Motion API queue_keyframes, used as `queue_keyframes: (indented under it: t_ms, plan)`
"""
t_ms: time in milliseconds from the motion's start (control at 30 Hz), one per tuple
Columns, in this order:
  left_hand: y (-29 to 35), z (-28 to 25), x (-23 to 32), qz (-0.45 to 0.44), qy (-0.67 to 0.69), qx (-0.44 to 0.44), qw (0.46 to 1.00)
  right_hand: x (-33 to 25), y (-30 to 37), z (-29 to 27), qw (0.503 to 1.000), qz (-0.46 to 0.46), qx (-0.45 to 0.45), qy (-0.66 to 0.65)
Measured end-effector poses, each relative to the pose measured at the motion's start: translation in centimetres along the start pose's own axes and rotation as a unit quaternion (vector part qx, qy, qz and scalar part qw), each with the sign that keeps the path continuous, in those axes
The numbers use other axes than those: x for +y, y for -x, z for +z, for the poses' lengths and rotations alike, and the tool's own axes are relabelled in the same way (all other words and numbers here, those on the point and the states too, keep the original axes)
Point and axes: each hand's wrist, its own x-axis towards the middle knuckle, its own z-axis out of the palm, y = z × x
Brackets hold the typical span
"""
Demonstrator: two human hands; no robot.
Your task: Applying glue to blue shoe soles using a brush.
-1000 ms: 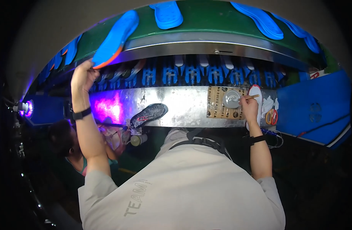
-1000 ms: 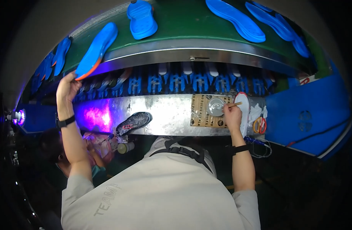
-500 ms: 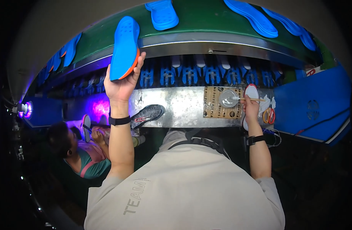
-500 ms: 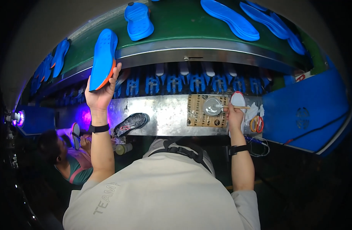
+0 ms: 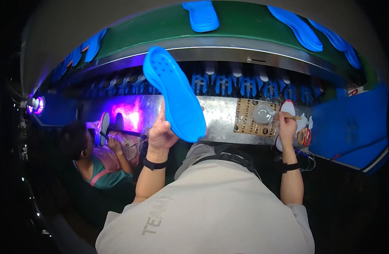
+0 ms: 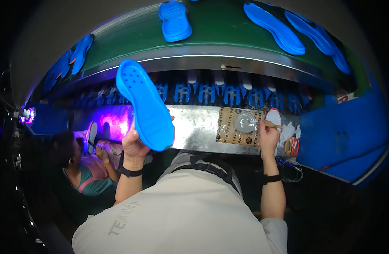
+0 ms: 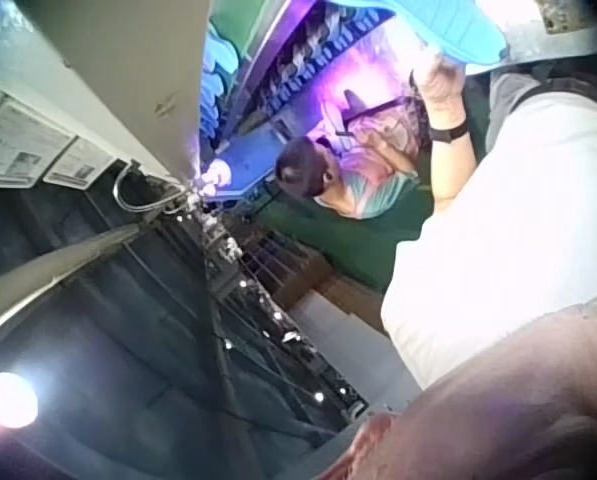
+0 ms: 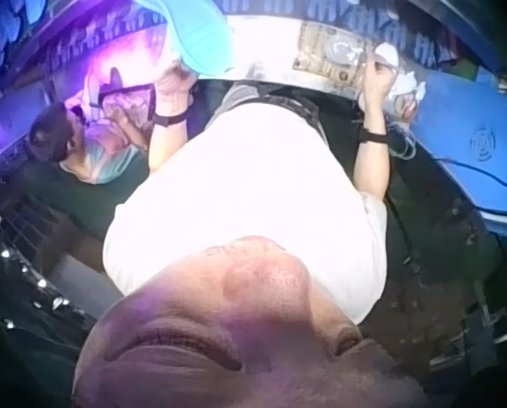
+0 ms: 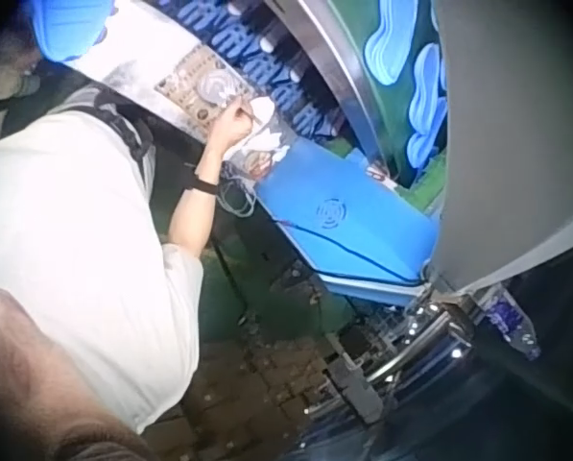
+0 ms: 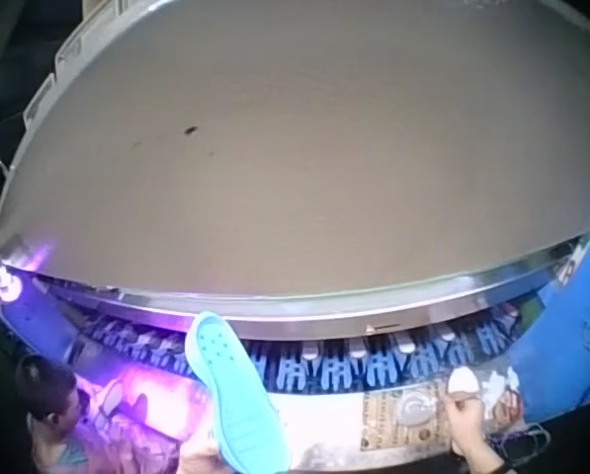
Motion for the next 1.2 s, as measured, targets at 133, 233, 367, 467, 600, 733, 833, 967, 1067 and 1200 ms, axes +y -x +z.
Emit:
queue_keyframes:
  t_ms: [133, 233, 367, 467, 600, 733, 833, 967, 1067, 1200]
  plan:
    - [1.8, 0.4, -1.5, -0.057, 0.09, -0.007, 0.994, -1.2, 1.2, 0.3, 0.992, -0.11, 0.049, -0.022]
    - [2.3, 0.6, -2.2, -0.056, 0.076, 0.007, 0.995, -0.3, 1.7, 1.8, 0.979, -0.196, 0.056, 0.018]
    - [2.8, 0.5, -2.7, -0.053, 0.04, -0.005, 0.998, 0.1, 1.6, 2.4, 0.991, -0.127, 0.03, 0.011]
    - [3.2, 0.4, -2.9, -0.061, 0.008, -0.002, 0.998, -2.0, 1.6, 1.9, 0.993, -0.094, -0.023, -0.073]
    - [3.2, 0.9, -3.2, -0.058, -0.023, -0.003, 0.998, -8.1, 3.1, 1.5, 0.974, -0.099, -0.108, -0.17]
    - [3.3, 2.0, -2.8, -0.053, -0.029, -0.024, 0.998, -14.6, 5.8, 1.7, 0.939, -0.174, -0.197, -0.224]
    - [3.8, 2.9, -2.5, -0.069, -0.045, -0.008, 0.997, -18.0, 6.9, 2.4, 0.932, -0.22, -0.223, -0.185]
    - [4.0, 3.5, -2.3, -0.078, -0.007, -0.029, 0.996, -20.3, 6.6, 3.6, 0.908, -0.326, -0.22, -0.141]
    - [4.0, 3.7, -2.2, -0.071, -0.01, -0.029, 0.997, -20.6, 6.4, 3.9, 0.905, -0.359, -0.2, -0.112]
    - [3.8, 3.9, -2.0, -0.074, -0.015, -0.015, 0.997, -20.2, 6.8, 3.3, 0.89, -0.389, -0.218, -0.092]
